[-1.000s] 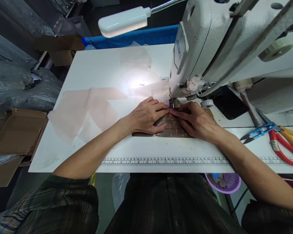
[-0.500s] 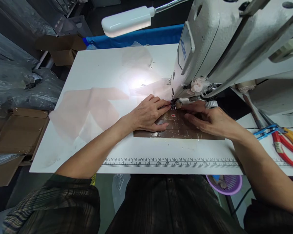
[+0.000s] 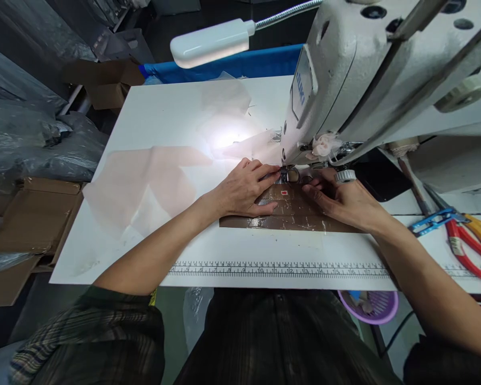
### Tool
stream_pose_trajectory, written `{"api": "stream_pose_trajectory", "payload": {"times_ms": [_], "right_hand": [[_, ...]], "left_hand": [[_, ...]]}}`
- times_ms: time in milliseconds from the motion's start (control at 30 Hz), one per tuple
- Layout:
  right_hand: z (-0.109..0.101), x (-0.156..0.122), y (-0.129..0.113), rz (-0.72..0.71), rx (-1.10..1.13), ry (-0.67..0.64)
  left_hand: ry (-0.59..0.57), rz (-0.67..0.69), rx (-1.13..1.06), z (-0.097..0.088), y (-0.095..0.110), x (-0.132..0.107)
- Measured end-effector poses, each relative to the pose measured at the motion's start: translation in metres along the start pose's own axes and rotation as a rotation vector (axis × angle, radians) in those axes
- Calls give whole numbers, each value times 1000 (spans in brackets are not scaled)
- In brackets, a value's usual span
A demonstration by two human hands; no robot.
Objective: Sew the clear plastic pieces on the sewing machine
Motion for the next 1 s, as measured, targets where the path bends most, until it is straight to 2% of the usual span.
{"api": "stream_pose_trajectory", "payload": {"times_ms": [133, 367, 533, 667, 767, 867, 933, 1000], "right_hand": [[-1, -1, 4, 113, 45, 31], [0, 1, 5, 60, 15, 62], [4, -2, 4, -2, -48, 95], [11, -6, 5, -19, -115, 82], [16, -10, 6, -31, -179, 97], [19, -11, 6, -50, -242, 122], [20, -11, 4, -63, -268, 144], [20, -11, 1, -64, -290, 148]], "left_hand": [[9, -21, -1, 0, 0, -1], [50, -45, -40, 1, -2, -2], [-22, -75, -84, 6, -4, 0], [-126, -31, -120, -6, -11, 7], [-121, -40, -114, -24, -36, 21], [-20, -286, -92, -36, -90, 36], [-40, -469, -140, -33, -128, 42], [-14, -567, -192, -30, -156, 46]]}}
Point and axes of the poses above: each hand's wrist, its own x-axis towards the middle knuckle, its own z-axis out of the palm, y = z × x, the point moved 6 cm from there along x, towards the middle knuckle, and after that the axes turned 9 degrees about -y, right-handed, at the moved point
